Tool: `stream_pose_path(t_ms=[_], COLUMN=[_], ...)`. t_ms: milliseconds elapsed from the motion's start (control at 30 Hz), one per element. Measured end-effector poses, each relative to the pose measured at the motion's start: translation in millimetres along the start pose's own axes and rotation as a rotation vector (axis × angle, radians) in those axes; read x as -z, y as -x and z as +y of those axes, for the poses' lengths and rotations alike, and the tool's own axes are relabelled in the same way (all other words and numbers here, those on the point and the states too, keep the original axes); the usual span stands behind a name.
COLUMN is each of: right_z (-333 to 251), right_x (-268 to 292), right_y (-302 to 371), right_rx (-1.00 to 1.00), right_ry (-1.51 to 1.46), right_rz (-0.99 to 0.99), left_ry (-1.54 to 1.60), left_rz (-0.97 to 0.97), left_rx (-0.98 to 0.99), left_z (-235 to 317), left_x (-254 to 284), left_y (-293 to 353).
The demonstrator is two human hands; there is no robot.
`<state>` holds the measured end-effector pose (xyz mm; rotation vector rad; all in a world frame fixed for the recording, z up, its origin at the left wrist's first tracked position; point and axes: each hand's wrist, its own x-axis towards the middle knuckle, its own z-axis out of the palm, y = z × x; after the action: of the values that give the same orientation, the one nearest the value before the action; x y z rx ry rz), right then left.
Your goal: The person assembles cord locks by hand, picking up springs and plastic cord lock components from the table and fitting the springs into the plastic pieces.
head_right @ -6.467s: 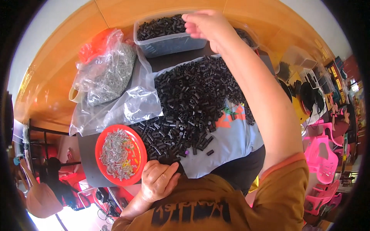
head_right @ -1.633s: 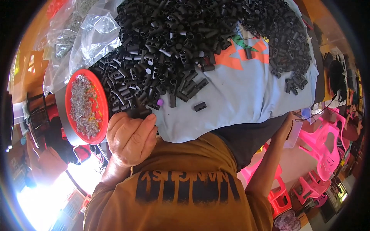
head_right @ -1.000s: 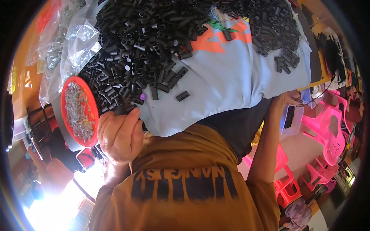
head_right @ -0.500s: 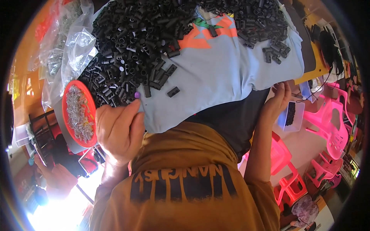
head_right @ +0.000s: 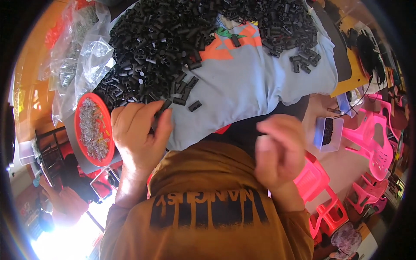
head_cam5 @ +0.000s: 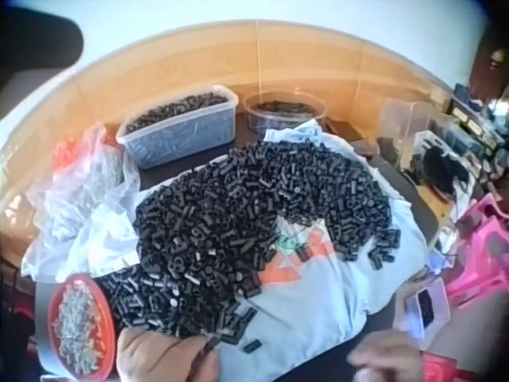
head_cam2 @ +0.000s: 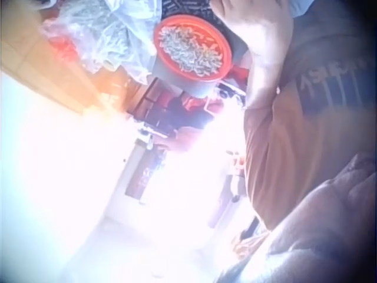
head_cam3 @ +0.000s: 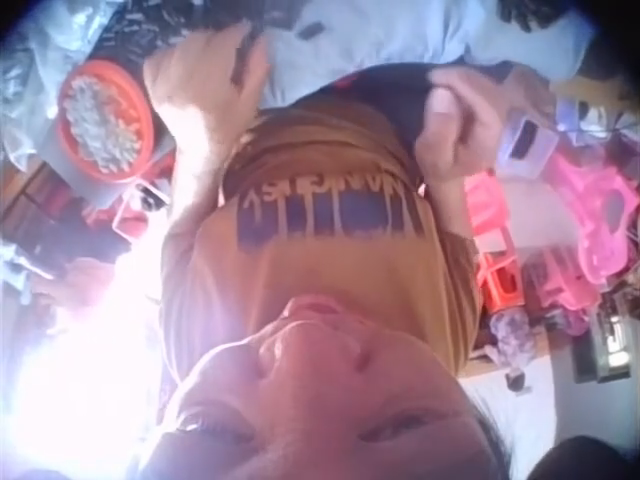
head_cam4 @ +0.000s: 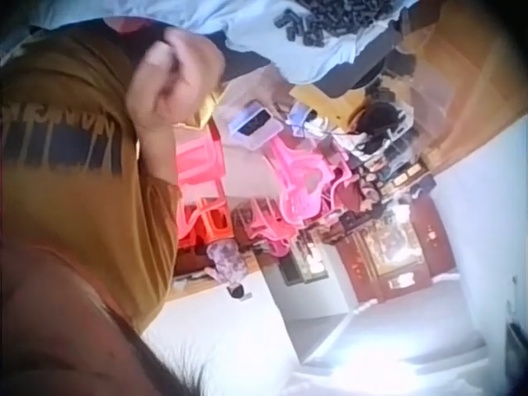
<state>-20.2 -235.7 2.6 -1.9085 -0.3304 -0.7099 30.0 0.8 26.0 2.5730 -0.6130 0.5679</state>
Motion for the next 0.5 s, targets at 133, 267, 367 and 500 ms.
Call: stream_pose_path(t_ms=[133, 267, 367, 500], right_z=[-29.3, -40.5, -46.7, -55.9], right_x=[-38.3, -64.6, -79.0, -90.7], right_y=[-28.5, -42.4, -42.9, -44.8], right_rx=[-0.22, -0.311, -0.259, -0.245], right_ry=[-0.38, -0.559, -0.55, -0.537], right_rz=[-0.28, -0.48, -0.454, -0.475], left_ry=[0.234, 0.363, 0.437, 0.562], left_rz=[0.092, 0.119, 0.143, 0.144], left_rx=[0.093, -0.006, 0.002, 0.082], left_z=[5.0, -2.4, -7.9, -13.3], left_x=[15.8, 31.6, 33.5, 40.9], left_y=[9.1, 17.1, 26.3, 31.9])
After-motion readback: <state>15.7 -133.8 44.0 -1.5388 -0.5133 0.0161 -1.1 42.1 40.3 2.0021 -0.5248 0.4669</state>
